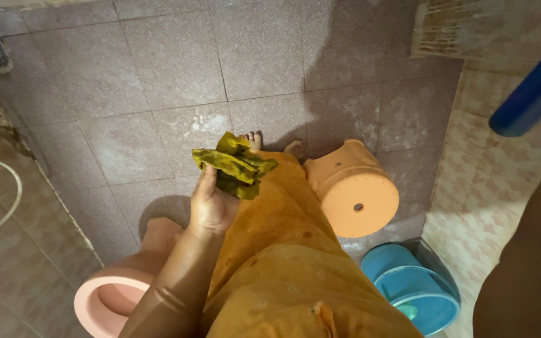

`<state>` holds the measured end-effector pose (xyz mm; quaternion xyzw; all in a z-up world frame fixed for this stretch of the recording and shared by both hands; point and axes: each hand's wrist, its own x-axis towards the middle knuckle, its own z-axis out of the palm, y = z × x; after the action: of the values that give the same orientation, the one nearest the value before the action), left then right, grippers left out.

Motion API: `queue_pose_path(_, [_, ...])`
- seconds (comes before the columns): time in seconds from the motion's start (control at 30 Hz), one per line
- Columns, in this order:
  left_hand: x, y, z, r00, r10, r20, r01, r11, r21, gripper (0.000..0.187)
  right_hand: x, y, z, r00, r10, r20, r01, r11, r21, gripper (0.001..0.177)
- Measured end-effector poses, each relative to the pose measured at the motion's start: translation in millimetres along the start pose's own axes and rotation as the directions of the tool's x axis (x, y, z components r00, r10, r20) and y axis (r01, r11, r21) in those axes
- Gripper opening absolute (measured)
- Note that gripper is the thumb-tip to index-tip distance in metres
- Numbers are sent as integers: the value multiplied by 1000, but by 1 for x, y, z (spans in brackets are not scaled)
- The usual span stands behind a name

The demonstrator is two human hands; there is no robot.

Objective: The person sprays a bathroom faucet with a liquid from a bottle and wipes the faucet body and handles with a cloth.

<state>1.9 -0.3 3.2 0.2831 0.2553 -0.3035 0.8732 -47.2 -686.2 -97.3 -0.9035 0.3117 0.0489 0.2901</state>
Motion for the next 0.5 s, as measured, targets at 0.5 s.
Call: queue_pose_path(0.5, [2,4,2,999,17,35,-17,1000,0,68,3,-4,-3,1000,5,-7,-5,1000,-8,24])
